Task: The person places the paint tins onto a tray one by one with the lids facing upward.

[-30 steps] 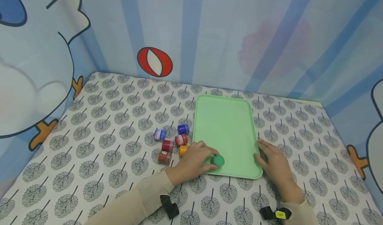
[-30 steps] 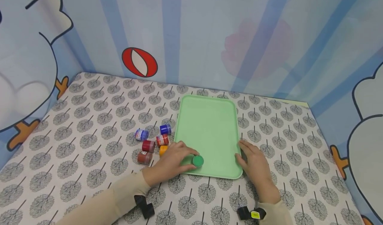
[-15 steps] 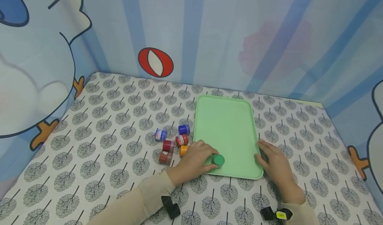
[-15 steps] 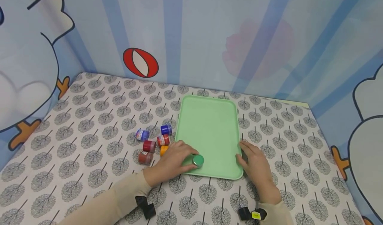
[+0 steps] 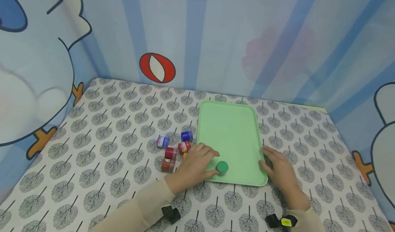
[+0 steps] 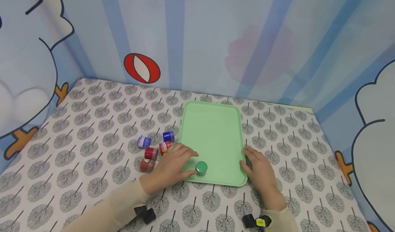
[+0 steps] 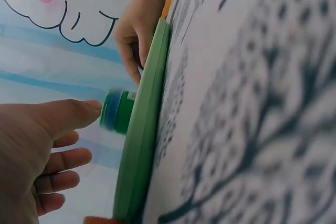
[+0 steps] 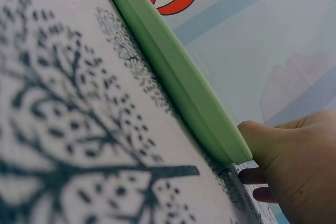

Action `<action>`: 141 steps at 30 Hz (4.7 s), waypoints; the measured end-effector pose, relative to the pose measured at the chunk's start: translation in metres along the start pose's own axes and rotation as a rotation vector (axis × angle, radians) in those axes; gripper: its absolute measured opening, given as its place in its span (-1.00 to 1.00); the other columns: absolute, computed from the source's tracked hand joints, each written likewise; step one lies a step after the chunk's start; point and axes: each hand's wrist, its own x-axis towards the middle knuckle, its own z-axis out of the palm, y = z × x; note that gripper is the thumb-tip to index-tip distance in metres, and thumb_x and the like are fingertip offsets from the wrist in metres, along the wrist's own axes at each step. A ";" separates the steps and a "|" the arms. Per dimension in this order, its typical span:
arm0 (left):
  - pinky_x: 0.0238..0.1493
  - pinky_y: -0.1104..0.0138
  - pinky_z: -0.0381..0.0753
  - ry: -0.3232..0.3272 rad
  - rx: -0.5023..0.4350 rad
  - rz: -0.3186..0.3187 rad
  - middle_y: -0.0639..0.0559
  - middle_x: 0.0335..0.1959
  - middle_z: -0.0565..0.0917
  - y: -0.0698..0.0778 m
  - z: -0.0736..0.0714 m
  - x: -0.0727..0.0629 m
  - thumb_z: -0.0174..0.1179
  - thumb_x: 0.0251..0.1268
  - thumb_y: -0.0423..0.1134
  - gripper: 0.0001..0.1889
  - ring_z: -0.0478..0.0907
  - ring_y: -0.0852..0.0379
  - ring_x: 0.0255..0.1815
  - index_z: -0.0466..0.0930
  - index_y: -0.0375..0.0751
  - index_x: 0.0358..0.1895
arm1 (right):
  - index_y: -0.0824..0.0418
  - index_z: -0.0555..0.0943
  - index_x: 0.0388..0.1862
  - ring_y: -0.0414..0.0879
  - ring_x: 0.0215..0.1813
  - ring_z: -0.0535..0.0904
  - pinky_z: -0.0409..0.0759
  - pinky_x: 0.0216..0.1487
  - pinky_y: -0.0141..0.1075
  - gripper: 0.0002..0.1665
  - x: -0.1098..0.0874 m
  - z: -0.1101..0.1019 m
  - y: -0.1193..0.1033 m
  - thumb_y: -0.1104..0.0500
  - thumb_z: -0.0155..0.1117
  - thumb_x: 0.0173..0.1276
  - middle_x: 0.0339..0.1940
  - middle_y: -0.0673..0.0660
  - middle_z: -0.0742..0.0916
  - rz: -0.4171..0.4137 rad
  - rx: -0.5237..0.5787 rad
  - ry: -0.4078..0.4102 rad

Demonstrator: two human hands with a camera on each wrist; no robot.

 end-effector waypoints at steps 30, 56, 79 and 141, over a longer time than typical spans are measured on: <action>0.07 0.21 0.42 0.086 0.207 0.008 0.04 -0.13 0.61 -0.046 -0.018 -0.022 0.44 -0.10 0.10 -0.46 0.47 0.07 -0.06 0.55 -0.10 -0.05 | 0.38 0.54 0.15 0.26 0.17 0.54 0.48 0.19 0.11 -0.46 -0.001 0.005 0.004 0.20 0.38 0.21 0.16 0.30 0.63 -0.019 -0.002 0.028; 0.09 0.21 0.40 0.032 0.263 0.053 0.07 -0.13 0.62 -0.051 -0.017 -0.025 0.45 -0.09 0.06 -0.53 0.47 0.08 -0.05 0.59 -0.08 -0.12 | 0.37 0.52 0.18 0.26 0.22 0.51 0.44 0.25 0.10 -0.46 0.002 0.003 0.003 0.16 0.33 0.26 0.19 0.31 0.61 0.003 -0.022 -0.016; 0.06 0.21 0.43 0.119 0.310 0.112 0.03 -0.23 0.63 -0.049 -0.018 -0.022 0.38 0.00 -0.08 -0.67 0.48 0.07 -0.11 0.57 -0.14 -0.21 | 0.36 0.48 0.23 0.27 0.27 0.47 0.39 0.30 0.11 -0.44 0.002 -0.003 0.000 0.15 0.28 0.31 0.24 0.31 0.57 0.044 -0.012 -0.065; 0.13 0.20 0.38 -0.015 -0.122 -0.055 0.05 -0.03 0.70 -0.019 0.009 0.020 0.29 0.18 -0.02 -0.59 0.52 0.10 -0.04 0.56 -0.09 0.06 | 0.37 0.53 0.17 0.27 0.20 0.53 0.43 0.26 0.11 -0.47 0.003 0.005 0.007 0.16 0.32 0.26 0.18 0.31 0.62 0.005 -0.011 0.002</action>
